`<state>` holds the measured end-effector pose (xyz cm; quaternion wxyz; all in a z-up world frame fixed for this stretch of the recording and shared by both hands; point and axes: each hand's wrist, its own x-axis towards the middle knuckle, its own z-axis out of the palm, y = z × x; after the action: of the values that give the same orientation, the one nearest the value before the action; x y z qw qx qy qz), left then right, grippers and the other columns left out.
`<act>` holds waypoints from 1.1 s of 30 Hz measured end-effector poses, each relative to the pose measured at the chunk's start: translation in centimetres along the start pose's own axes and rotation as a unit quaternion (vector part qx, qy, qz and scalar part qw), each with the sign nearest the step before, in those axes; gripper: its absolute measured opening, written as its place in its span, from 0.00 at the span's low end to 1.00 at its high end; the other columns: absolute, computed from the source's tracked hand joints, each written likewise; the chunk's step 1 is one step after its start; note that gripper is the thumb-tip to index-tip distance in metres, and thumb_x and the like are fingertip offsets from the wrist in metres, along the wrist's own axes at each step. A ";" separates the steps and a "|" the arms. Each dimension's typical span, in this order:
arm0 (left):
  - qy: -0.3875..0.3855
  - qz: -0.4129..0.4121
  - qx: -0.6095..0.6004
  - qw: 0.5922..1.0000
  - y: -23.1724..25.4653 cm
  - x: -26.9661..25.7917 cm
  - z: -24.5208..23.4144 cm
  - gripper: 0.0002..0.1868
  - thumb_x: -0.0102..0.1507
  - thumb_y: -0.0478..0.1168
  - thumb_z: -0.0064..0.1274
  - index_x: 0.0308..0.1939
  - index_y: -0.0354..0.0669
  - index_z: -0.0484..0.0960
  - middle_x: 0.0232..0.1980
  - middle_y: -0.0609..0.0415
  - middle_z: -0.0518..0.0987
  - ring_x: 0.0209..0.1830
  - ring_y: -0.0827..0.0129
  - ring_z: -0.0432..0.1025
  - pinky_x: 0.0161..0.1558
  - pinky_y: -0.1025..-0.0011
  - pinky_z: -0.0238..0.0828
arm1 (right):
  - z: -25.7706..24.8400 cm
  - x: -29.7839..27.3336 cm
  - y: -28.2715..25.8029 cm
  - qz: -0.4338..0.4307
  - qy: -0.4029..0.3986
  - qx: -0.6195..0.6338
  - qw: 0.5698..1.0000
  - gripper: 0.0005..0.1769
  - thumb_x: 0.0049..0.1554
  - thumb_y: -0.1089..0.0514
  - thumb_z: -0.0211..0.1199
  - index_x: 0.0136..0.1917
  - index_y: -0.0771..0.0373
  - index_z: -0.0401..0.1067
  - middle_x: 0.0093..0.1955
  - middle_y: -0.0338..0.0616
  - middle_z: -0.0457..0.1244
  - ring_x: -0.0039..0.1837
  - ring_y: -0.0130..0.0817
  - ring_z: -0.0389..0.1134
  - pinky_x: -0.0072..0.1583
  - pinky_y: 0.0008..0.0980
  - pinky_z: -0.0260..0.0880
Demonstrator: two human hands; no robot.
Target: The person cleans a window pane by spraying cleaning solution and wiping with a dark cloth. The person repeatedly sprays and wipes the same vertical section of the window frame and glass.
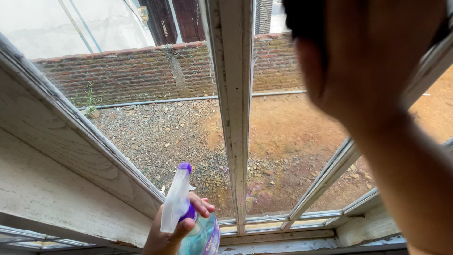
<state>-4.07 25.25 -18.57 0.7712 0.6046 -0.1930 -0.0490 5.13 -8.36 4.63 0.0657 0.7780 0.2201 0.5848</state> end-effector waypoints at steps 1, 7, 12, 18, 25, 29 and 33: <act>-0.018 0.003 -0.001 1.000 0.0 0.0 0.0 0.36 0.58 0.64 0.62 0.45 0.29 0.77 0.43 0.46 0.79 0.55 0.55 0.78 0.64 0.51 0.67 | 0.8 -2.1 -0.8 -0.003 -0.005 0.009 1.000 0.35 0.72 0.36 0.46 0.81 0.61 0.60 0.83 0.66 0.44 0.82 0.70 0.43 0.76 0.79 0.43; 0.081 0.077 -0.105 0.988 -1.2 0.0 0.2 0.28 0.65 0.55 0.64 0.48 0.30 0.75 0.42 0.42 0.76 0.47 0.54 0.75 0.64 0.49 0.68 | 7.1 -20.7 -8.7 -0.062 -0.064 0.027 0.996 0.28 0.68 0.33 0.53 0.72 0.49 0.70 0.78 0.52 0.55 0.80 0.59 0.49 0.67 0.72 0.48; 0.154 0.048 -0.017 0.987 -0.6 -1.0 0.4 0.26 0.60 0.50 0.63 0.49 0.31 0.75 0.51 0.37 0.80 0.44 0.59 0.78 0.53 0.55 0.75 | 8.2 -26.4 -8.7 -0.143 -0.023 -0.001 0.989 0.28 0.67 0.29 0.50 0.73 0.39 0.73 0.76 0.41 0.60 0.76 0.44 0.53 0.64 0.57 0.51; 0.145 0.086 -0.014 0.986 -1.8 -1.4 0.3 0.28 0.62 0.52 0.61 0.55 0.31 0.76 0.58 0.33 0.80 0.45 0.60 0.79 0.63 0.55 0.70 | 4.0 -13.4 -2.7 0.081 0.010 -0.001 0.997 0.38 0.73 0.36 0.39 0.84 0.64 0.49 0.83 0.72 0.40 0.84 0.76 0.40 0.80 0.76 0.37; 0.177 0.106 -0.020 0.978 -1.6 -1.4 0.9 0.38 0.58 0.56 0.64 0.59 0.33 0.66 0.61 0.31 0.75 0.40 0.59 0.80 0.51 0.53 0.76 | 3.6 -15.1 -6.6 0.172 0.009 0.031 0.985 0.39 0.74 0.38 0.36 0.86 0.67 0.43 0.85 0.75 0.36 0.86 0.78 0.36 0.82 0.71 0.34; 0.188 0.053 0.026 0.980 -0.1 -1.4 1.4 0.46 0.54 0.62 0.62 0.66 0.40 0.61 0.62 0.34 0.73 0.36 0.63 0.80 0.45 0.58 0.79 | 7.7 -24.9 -11.7 0.057 -0.008 0.005 0.998 0.37 0.71 0.34 0.37 0.83 0.58 0.49 0.86 0.63 0.37 0.87 0.61 0.33 0.81 0.66 0.32; 0.165 0.050 0.043 0.984 0.2 -1.7 1.1 0.52 0.55 0.63 0.62 0.72 0.36 0.58 0.61 0.34 0.75 0.35 0.64 0.79 0.45 0.61 0.77 | 8.4 -26.6 -10.6 -0.063 -0.013 -0.022 0.998 0.31 0.70 0.29 0.39 0.75 0.45 0.63 0.85 0.52 0.44 0.87 0.51 0.39 0.79 0.59 0.34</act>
<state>-6.05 24.82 -18.53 0.7673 0.6265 -0.0954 0.0982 4.38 -8.69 -25.17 0.1218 0.7683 0.2551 0.5743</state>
